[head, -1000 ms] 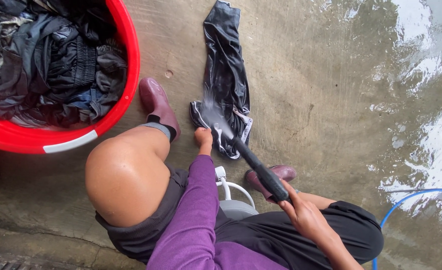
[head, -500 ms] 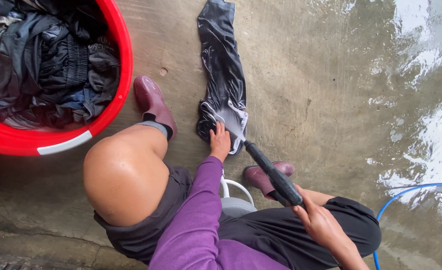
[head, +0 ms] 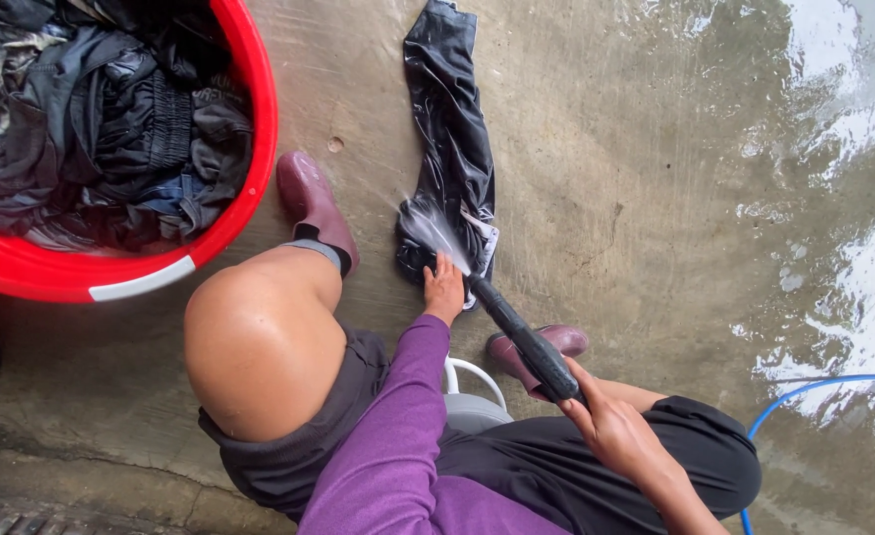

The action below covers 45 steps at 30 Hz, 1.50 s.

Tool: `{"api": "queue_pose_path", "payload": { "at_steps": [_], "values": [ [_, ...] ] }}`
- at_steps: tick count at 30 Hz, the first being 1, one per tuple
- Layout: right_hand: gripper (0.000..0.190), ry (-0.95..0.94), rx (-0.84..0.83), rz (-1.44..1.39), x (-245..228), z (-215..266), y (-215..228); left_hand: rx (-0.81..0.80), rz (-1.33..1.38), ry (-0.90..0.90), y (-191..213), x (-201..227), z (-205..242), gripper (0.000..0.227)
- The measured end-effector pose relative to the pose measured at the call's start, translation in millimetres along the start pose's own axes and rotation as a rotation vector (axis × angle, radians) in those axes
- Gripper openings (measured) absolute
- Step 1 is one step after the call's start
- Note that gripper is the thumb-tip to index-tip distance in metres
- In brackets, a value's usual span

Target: The person is washing clothes by hand using a high-pressure water sprayer, moving and flipping the clothes on a wet concrete floor.

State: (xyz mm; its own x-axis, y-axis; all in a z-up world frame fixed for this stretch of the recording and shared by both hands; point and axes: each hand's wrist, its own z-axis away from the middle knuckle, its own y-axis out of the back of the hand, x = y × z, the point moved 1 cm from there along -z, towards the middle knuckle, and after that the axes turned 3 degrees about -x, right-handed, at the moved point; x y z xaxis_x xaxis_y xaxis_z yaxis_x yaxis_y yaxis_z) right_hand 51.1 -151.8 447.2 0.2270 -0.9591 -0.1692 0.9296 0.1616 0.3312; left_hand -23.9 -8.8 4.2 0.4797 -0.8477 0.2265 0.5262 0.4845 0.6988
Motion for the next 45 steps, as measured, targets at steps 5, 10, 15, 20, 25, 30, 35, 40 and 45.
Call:
{"api": "queue_pose_path", "payload": {
  "at_steps": [5, 10, 15, 20, 25, 30, 35, 40, 45],
  "values": [
    [0.069, -0.049, -0.062, 0.077, 6, -3, -8, -0.24, -0.071, -0.019, 14, 1, 5, 0.051],
    [0.07, 0.024, 0.066, -0.016, 13, 0, -14, -0.06, 0.027, 0.017, 2, -1, 0, 0.048],
    [0.067, -0.081, 0.078, -0.072, 33, -4, -16, 0.372, 0.13, 0.045, 18, -25, -3, 0.026],
    [0.069, -0.186, 0.155, -0.155, 62, 3, -19, 0.787, 0.511, 0.598, 76, -75, -27, 0.016],
    [0.068, -0.215, 0.197, -0.207, 64, 16, -15, 0.678, 1.27, 0.328, 194, -55, 39, 0.034],
    [0.066, -0.194, 0.095, -0.185, 47, 2, -11, 0.191, 0.305, -0.255, 10, 1, 20, 0.059],
    [0.065, -0.133, 0.109, -0.138, 41, -12, -10, -0.024, 0.076, -0.219, -13, 8, 38, 0.082],
    [0.07, -0.125, 0.187, -0.168, 36, -4, -7, 0.469, 0.65, 0.135, 9, -12, 21, 0.038],
    [0.067, -0.095, 0.111, -0.172, 41, -8, -11, 0.458, 0.806, 0.324, -1, -39, -19, 0.046]
  ]
}}
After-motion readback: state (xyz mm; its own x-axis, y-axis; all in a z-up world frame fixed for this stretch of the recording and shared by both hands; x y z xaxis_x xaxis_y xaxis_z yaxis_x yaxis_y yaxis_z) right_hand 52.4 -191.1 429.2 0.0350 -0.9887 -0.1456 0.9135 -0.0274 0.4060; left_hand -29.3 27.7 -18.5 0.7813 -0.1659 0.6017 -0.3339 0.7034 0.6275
